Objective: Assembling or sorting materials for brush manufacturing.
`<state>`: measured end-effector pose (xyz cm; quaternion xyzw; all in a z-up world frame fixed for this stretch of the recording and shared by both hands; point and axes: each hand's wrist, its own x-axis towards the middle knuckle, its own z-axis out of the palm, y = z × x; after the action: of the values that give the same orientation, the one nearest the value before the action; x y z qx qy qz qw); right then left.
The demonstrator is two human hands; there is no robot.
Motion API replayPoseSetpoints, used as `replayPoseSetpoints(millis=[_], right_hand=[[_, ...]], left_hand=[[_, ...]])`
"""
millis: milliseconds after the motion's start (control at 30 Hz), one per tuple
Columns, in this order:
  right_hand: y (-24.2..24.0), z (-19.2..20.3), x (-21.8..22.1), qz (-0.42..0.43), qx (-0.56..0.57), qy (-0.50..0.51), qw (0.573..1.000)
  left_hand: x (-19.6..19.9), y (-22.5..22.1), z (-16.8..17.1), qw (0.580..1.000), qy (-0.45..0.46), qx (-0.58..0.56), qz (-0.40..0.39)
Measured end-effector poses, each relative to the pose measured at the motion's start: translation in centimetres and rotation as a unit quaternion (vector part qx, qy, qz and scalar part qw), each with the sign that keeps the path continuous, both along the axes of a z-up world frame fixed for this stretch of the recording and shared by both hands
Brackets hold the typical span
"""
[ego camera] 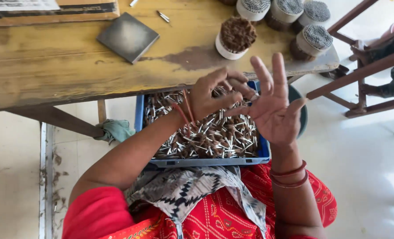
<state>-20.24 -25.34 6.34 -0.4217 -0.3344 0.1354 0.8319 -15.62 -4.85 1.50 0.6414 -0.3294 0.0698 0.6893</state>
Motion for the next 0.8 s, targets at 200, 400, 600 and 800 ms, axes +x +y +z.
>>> replayPoseSetpoints(millis=[200, 400, 600, 800], right_hand=[[-1.9, -3.0, -0.5, -0.023, -0.111, 0.0, 0.994], [-3.1, -5.8, -0.2, 0.009, -0.055, 0.074, 0.996], [-3.6, -7.0, -0.4, 0.025, -0.014, 0.123, 0.992], [-5.7, -8.0, -0.8, 0.02, -0.106, 0.068, 0.992]], left_hand=[[-2.0, -1.8, -0.7, 0.993, -0.014, 0.117, -0.013], [-1.0, -2.6, -3.6, 0.924, -0.281, 0.258, 0.034], [-1.0, -3.7, -5.6, 0.915, -0.253, 0.314, 0.02], [-1.2, -3.3, -4.4, 0.946, -0.045, 0.314, -0.067]])
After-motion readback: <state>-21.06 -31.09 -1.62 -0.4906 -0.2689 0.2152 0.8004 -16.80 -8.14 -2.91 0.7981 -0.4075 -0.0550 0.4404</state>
